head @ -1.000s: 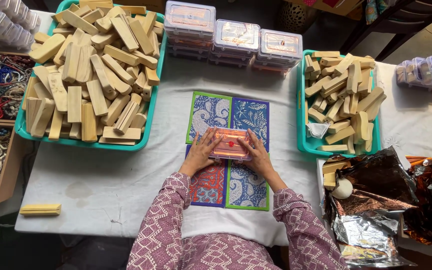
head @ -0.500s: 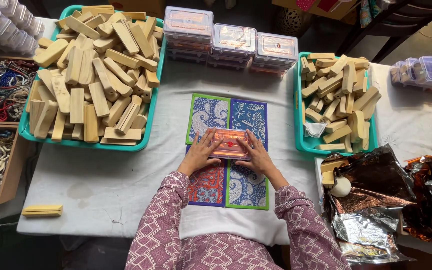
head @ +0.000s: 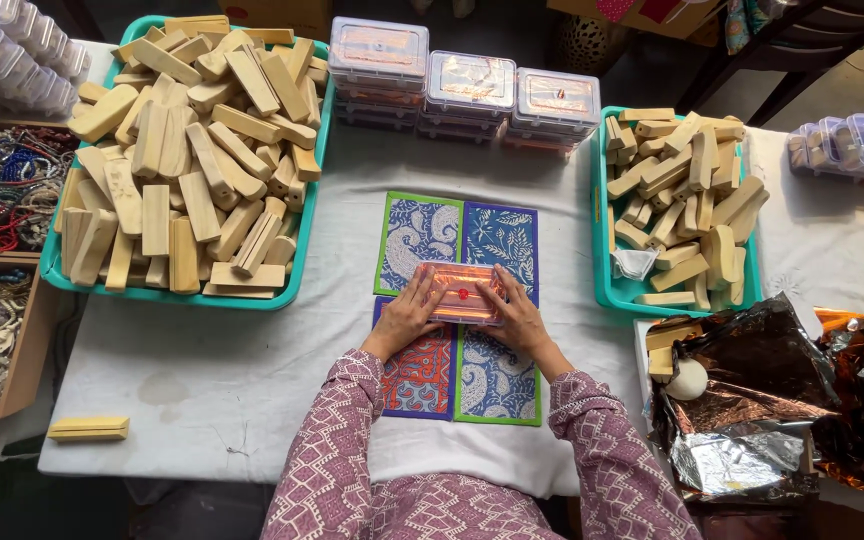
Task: The person wipes a wooden block with a white cloth, then wraps it in foil and places it into a small plastic container. They repeat this process with another wooden block, placing it into a second container. Finally, they stack the containers on the table.
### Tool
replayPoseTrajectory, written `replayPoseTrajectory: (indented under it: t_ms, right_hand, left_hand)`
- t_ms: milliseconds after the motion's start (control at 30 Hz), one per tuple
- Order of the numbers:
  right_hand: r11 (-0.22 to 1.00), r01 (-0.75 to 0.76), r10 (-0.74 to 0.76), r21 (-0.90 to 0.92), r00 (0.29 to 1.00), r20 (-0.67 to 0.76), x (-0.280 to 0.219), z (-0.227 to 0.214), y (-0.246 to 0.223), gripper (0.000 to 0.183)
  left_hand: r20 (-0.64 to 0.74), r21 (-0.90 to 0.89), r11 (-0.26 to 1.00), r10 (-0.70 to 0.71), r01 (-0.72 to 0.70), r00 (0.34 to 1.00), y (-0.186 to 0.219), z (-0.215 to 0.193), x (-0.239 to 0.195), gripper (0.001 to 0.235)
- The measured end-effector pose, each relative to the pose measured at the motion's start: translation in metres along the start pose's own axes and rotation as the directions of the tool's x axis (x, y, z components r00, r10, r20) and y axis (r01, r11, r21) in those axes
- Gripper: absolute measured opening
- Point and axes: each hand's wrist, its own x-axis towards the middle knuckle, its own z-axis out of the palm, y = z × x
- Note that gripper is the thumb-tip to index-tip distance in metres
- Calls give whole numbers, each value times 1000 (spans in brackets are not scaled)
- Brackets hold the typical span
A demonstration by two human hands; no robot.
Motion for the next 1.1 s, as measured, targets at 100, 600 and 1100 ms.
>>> replayPoseTrajectory:
  t_ms: [100, 600, 1100]
  right_hand:
    - [1000, -19, 19, -5, 1000, -14, -2, -2, -1, 101]
    - [991, -113, 120, -71, 988, 95, -4, 4, 2, 107]
    - [877, -412, 468, 248, 848, -248, -40, 23, 21, 54]
  left_hand:
    - [-9, 8, 1000, 7, -7, 1000, 1, 4, 3, 94]
    - [27, 90, 995, -55, 52, 998, 8, 4, 3, 103]
    - [-3, -269, 713, -673, 648, 739, 28, 47, -17, 87]
